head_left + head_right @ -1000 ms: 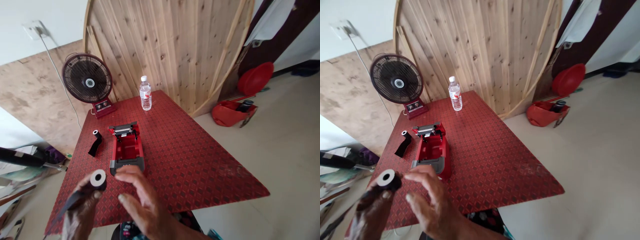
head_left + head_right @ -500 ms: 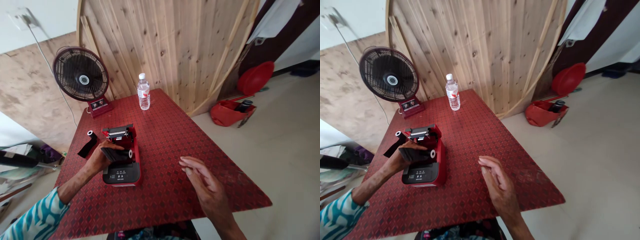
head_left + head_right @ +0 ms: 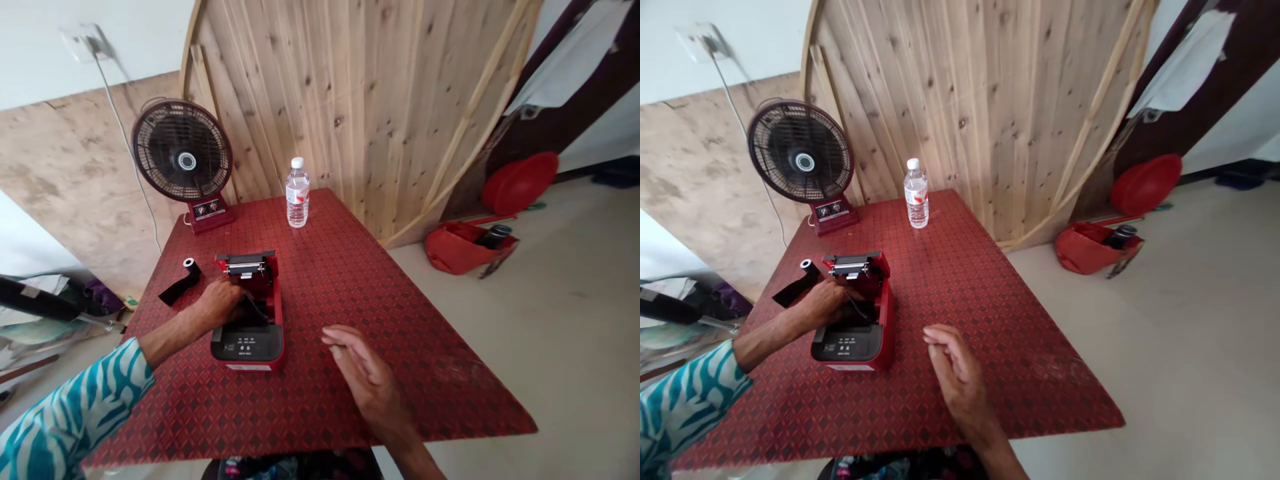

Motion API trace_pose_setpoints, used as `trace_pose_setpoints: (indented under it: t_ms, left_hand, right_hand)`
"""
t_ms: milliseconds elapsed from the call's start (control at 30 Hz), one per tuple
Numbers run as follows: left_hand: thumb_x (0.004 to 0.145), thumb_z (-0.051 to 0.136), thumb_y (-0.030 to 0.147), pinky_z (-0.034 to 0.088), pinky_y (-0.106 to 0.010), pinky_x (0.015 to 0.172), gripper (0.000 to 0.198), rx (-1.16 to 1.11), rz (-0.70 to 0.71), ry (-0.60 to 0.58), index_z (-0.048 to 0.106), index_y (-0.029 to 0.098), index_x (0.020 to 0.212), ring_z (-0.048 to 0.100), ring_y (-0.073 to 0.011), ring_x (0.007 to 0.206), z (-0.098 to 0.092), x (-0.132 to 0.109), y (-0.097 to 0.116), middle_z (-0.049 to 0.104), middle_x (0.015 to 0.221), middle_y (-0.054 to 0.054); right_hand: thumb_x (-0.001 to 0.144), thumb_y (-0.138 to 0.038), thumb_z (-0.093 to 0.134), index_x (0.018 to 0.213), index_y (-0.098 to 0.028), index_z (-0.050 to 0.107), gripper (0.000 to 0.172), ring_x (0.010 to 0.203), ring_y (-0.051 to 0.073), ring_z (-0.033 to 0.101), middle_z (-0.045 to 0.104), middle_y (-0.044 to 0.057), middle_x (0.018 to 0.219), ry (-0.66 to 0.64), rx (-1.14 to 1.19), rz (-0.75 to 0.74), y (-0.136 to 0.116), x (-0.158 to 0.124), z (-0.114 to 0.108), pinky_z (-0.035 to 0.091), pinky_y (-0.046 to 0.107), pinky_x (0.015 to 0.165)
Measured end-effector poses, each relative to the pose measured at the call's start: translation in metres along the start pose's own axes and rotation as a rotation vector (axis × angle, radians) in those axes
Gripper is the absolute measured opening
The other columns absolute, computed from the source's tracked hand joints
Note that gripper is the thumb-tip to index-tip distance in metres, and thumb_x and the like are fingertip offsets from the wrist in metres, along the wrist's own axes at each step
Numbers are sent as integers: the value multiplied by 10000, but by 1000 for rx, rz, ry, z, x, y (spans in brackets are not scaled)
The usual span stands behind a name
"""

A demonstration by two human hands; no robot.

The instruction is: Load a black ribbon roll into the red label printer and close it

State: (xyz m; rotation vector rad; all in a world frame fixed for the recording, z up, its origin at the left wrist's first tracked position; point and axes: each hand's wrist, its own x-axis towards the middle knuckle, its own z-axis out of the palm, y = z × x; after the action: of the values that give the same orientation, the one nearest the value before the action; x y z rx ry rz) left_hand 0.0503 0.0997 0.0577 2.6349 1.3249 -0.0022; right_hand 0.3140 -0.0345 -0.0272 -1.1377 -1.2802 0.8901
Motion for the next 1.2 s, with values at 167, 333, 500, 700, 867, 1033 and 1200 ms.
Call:
trace_pose_setpoints:
  t_ms: [167,333,500,700,867,1033,1200]
  left_hand:
    - [835,579,229,501,-348,963,332,-317,93,226,678,238,1152,647,-216,1085,-4,-44,-17,706,1167,-59]
    - [852,543,527,574,-347,770,449,-613,-310,469,699,185,1099,700,-265,938,45,-91,-16,732,1073,-108]
    - [864,480,595,511,-380,939,541,-885,-367,367,699,177,1129,666,-302,1057,74,-102,10,740,1078,-74]
    - [867,508,544,504,-387,950,483,-917,-380,419,691,197,1150,656,-298,1067,77,-103,25,744,1059,-63]
    - [933,488,400,506,-391,932,422,-565,-263,670,570,183,1286,617,-255,1118,69,-106,37,650,1220,-122]
    - [887,626,266,432,-421,994,365,-179,46,699,573,202,1242,538,-251,1195,57,-105,60,629,1240,-110]
    - [875,634,180,388,-446,1009,203,-91,86,747,642,197,1077,573,-241,1130,57,-100,69,690,1106,-80]
  right_hand:
    - [923,-273,501,1189,-283,589,281,993,190,666,625,72,1155,-116,-52,-65,5,-5,32,569,340,876]
    - [875,-276,565,1349,-277,451,488,1227,257,541,513,102,1350,-168,-210,-109,7,-8,52,522,425,981]
    - [882,-282,566,1379,-251,398,525,1284,271,490,493,125,1375,-210,-279,-139,13,-8,59,455,470,1059]
    - [909,-298,543,1377,-262,406,489,1256,247,518,523,102,1365,-266,-266,-154,14,0,46,450,439,1061]
    - [913,-304,540,1353,-268,442,452,1218,230,545,549,88,1336,-309,-241,-153,8,8,35,479,404,1020]
    - [931,-331,507,1303,-273,500,377,1185,221,568,572,83,1294,-305,-236,-140,11,10,25,514,372,965]
    - [929,-319,508,1260,-265,533,337,1127,217,602,586,87,1255,-251,-276,-124,20,7,19,523,376,951]
